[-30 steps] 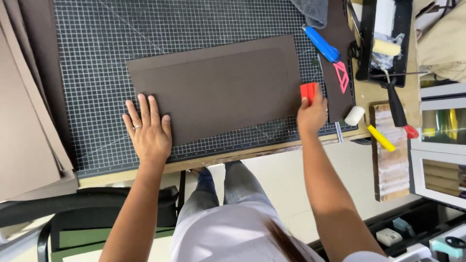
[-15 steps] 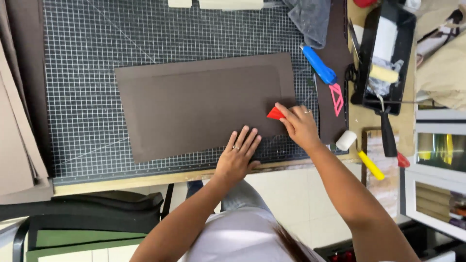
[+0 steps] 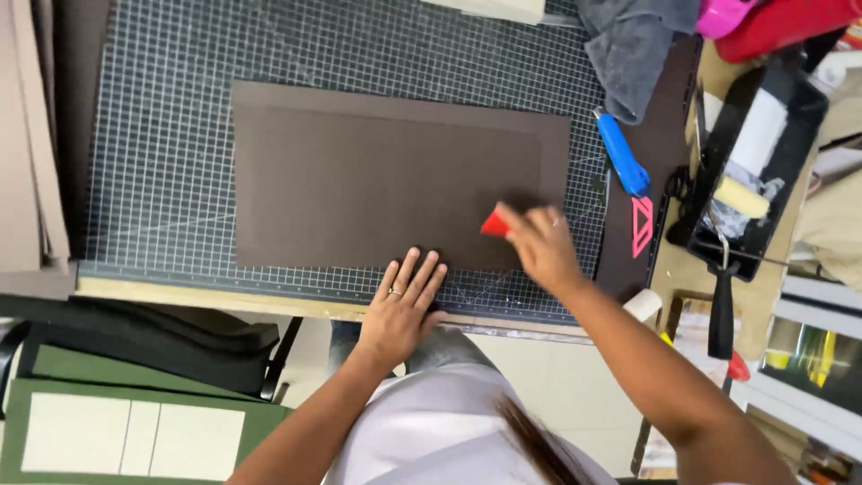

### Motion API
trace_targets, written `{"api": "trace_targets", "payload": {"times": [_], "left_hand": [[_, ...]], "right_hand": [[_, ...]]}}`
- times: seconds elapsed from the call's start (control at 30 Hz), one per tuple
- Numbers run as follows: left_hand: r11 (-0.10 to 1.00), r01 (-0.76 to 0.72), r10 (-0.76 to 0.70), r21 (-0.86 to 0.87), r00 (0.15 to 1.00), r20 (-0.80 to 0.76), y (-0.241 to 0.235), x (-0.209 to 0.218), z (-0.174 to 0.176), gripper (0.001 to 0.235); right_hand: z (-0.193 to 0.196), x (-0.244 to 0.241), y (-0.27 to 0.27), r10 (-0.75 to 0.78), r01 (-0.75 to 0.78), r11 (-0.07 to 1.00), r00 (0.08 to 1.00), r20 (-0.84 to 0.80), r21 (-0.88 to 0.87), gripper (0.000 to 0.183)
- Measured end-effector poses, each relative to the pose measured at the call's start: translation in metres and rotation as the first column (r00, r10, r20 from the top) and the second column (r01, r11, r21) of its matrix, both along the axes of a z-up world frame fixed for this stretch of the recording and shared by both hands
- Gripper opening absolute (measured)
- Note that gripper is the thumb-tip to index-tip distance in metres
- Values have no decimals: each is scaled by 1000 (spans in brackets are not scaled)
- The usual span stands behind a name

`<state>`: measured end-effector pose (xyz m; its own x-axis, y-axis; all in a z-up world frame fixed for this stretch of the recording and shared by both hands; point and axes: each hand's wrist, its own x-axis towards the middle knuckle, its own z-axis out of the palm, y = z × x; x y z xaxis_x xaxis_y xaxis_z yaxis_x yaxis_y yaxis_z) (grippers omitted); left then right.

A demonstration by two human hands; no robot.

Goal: The person aligns two white paper sheets on a brown cover sheet, folds the cover over, and smooths the edges with a red plastic card. They then place the white sheets back on the cover and roll a small roller over the surface to press the layers together.

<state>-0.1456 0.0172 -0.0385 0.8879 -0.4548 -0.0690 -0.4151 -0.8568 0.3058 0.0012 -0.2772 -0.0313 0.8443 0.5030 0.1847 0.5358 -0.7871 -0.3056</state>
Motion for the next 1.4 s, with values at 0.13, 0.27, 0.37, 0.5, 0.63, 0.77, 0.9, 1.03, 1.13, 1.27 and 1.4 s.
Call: {"api": "trace_targets", "payload": {"times": [0.13,0.27,0.37,0.5,0.63,0.77,0.9,1.03,1.13,1.27,1.4], "left_hand": [[998,-41,43,-40,999,29,-3,7,-1,80],[994,-102,101,-43,995,-19,-6,2,3,78],[989,-143,142,-34,990,-22,-6,-1,3,79],[988,-152,151,-36,988,-37,-4,-1,2,79],[988,-148,146,-38,988,-53,-5,-2,0,77],[989,-145,143,-33,987,-70,-5,1,1,77],[988,-150,149,-35,988,-44,-4,-2,-3,77],[976,-212,210,-56,977,-43,6,-5,-1,77],[958,-284,285,-47,958,31,15,-9,-2,78],[953,-298,302,-61,951,69,14,-11,-3,78],[936,-314,336,-161,931,139,29,-11,11,67]], "right_hand": [[-4,40,18,104,-102,993,994,35,-61,46],[-13,123,53,-19,23,999,988,156,-24,48],[-25,80,63,-43,55,993,992,115,-103,55],[-2,2,68,196,-194,980,980,38,-49,46],[-4,74,80,181,-168,982,970,165,-86,49],[-12,103,93,37,-27,999,977,212,-46,54],[-9,2,78,142,-138,989,987,71,-57,50],[8,-11,103,273,-273,962,962,2,-10,46],[-5,7,142,306,-308,951,946,109,0,45],[-13,89,175,234,-214,972,918,319,-97,49],[-8,98,198,37,-34,999,989,142,-21,53]]}}
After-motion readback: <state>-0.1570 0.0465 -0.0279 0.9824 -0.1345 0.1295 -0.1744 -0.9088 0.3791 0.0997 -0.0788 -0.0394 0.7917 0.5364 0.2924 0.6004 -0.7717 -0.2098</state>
